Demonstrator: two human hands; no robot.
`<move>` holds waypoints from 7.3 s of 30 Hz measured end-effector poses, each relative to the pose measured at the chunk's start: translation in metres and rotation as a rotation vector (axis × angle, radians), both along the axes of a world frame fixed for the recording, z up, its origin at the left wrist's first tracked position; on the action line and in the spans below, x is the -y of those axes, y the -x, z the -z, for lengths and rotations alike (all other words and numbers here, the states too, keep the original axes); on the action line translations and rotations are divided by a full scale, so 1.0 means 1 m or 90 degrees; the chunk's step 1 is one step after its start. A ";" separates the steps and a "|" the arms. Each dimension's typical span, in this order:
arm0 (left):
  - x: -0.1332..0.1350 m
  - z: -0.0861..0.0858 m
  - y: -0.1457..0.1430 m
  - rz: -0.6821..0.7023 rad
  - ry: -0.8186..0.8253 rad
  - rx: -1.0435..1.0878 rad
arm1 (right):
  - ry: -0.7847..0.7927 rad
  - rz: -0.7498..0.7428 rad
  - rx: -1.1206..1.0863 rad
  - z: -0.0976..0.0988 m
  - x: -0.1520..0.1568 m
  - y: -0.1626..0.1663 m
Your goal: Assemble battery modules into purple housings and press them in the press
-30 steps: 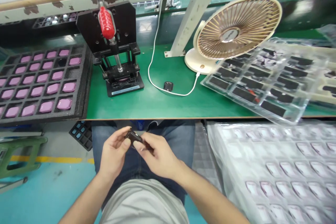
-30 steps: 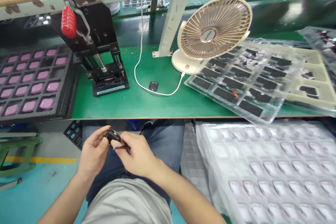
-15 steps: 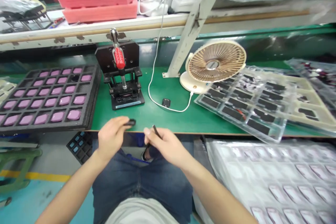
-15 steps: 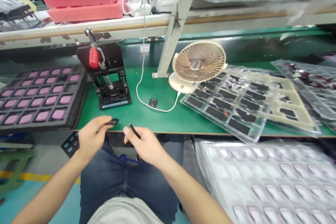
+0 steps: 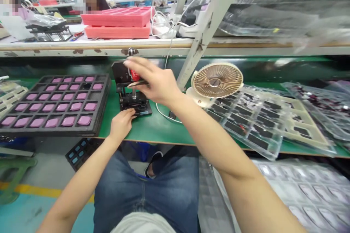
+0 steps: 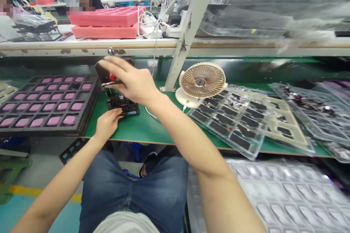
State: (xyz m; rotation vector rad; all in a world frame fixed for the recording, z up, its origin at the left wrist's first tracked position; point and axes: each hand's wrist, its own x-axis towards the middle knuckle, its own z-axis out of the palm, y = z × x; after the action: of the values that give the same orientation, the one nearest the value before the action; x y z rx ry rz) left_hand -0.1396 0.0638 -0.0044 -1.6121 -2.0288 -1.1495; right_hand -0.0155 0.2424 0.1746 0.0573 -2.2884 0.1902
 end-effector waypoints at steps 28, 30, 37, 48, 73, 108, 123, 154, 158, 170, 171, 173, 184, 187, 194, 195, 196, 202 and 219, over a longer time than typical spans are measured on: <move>-0.008 0.012 0.020 -0.199 -0.201 0.373 | -0.074 0.140 0.395 0.131 -0.004 0.036; -0.010 0.015 0.021 -0.201 -0.213 0.406 | -0.076 0.128 0.352 0.128 0.013 0.021; -0.008 0.024 0.024 -0.177 -0.172 0.407 | 0.018 0.091 0.327 0.055 0.114 0.077; -0.005 0.008 0.021 -0.194 -0.162 0.297 | 0.026 0.143 0.499 0.012 0.126 0.183; -0.034 -0.004 0.025 0.048 0.148 -0.041 | 0.213 0.155 0.071 -0.097 -0.029 0.096; -0.003 -0.126 0.243 -0.463 0.368 0.276 | 0.135 0.057 -0.086 0.029 0.022 0.025; 0.071 -0.094 -0.019 0.129 -0.227 0.944 | 0.322 -0.007 0.048 0.095 0.120 -0.040; 0.068 -0.041 -0.116 0.125 -0.012 1.035 | 0.798 0.078 -0.053 0.151 0.071 -0.153; 0.070 -0.045 -0.122 0.137 0.058 1.010 | 0.611 -0.130 -0.037 0.153 0.106 -0.145; 0.078 -0.041 -0.124 0.152 0.139 0.978 | 0.547 -0.253 -0.051 0.165 0.119 -0.131; 0.078 -0.041 -0.123 0.154 0.141 0.977 | 0.543 -0.257 -0.046 0.165 0.119 -0.132; 0.077 -0.040 -0.123 0.153 0.150 0.970 | 0.536 -0.260 -0.034 0.166 0.117 -0.133; 0.074 -0.042 -0.118 0.253 0.095 1.136 | 0.473 -0.223 -0.090 0.186 0.125 -0.132; 0.072 -0.043 -0.116 0.291 0.062 1.228 | 0.542 -0.168 -0.140 0.188 0.132 -0.131; 0.060 -0.038 -0.109 0.214 -0.047 1.318 | 0.659 0.018 -0.251 0.174 0.112 -0.123; 0.060 -0.037 -0.109 0.199 -0.050 1.318 | 0.653 0.076 -0.248 0.169 0.101 -0.119; 0.059 -0.036 -0.109 0.190 -0.049 1.318 | 0.642 0.128 -0.228 0.164 0.088 -0.116; 0.068 -0.033 -0.112 0.176 -0.035 1.337 | 0.553 0.256 0.005 0.136 0.005 -0.105; 0.081 -0.016 -0.114 0.213 -0.099 1.289 | 0.291 0.494 0.526 0.113 -0.053 -0.095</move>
State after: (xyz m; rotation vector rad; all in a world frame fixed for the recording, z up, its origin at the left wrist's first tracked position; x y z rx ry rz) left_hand -0.0258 -0.0176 0.0114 -0.2043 -1.9715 -3.7873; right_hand 0.0794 0.2951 0.0611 -1.3369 -2.7845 0.3616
